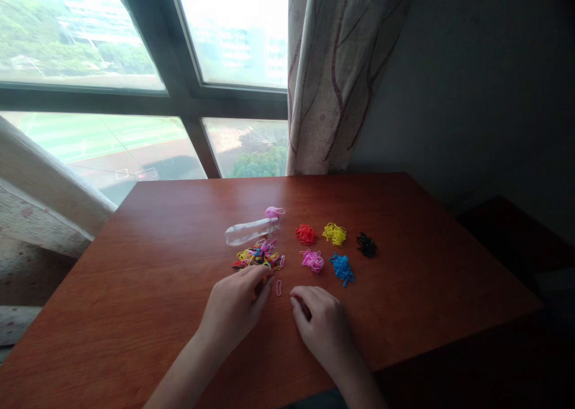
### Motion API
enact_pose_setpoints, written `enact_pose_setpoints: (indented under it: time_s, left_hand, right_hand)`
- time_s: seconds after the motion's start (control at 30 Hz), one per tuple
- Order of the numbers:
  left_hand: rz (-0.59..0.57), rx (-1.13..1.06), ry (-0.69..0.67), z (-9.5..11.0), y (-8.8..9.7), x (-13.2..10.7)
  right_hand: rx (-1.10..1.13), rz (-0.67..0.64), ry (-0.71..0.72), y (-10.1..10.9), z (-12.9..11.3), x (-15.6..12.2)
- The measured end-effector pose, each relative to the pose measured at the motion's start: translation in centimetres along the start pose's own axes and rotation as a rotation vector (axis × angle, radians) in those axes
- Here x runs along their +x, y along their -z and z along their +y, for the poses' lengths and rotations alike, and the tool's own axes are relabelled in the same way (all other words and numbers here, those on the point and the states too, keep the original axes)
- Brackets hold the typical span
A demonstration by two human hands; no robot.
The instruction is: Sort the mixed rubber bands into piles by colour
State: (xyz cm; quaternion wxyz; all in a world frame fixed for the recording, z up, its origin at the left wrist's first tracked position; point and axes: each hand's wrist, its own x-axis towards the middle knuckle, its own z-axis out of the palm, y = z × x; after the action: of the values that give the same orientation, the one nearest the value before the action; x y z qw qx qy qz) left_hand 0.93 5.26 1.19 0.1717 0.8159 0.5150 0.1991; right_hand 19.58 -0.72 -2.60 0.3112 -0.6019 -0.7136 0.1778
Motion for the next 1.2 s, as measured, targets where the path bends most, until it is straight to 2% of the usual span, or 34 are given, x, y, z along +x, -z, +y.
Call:
enact_pose_setpoints:
  time_s: [0.13,0.23,0.47,0.83,1.2]
  left_hand:
    - [0.039,-0.035,0.031,-2.6,-0.3,-3.0]
    - [0.077,-0.035,0.021,-3.2,-0.7,-4.0]
    - [0.026,0.02,0.028,-2.7,-0.9,-3.9]
    - [-0.019,0.033,0.031,-2.5,-0.9,-3.8]
    - [-0.044,0.057,0.046,-2.1,-0.7,-3.8]
  right_hand:
    - [-0.003,0.006,-0.014,-0.2,0.0,0.0]
    - [-0.007,0.01,-0.012,-0.3,0.1,0.1]
    - [-0.057,0.019,0.007,-0.7,0.2,0.6]
    - [-0.09,0.013,0.017,-2.1,-1.4,2.3]
    - [-0.02,0.018,0.021,-2.1,-1.4,2.0]
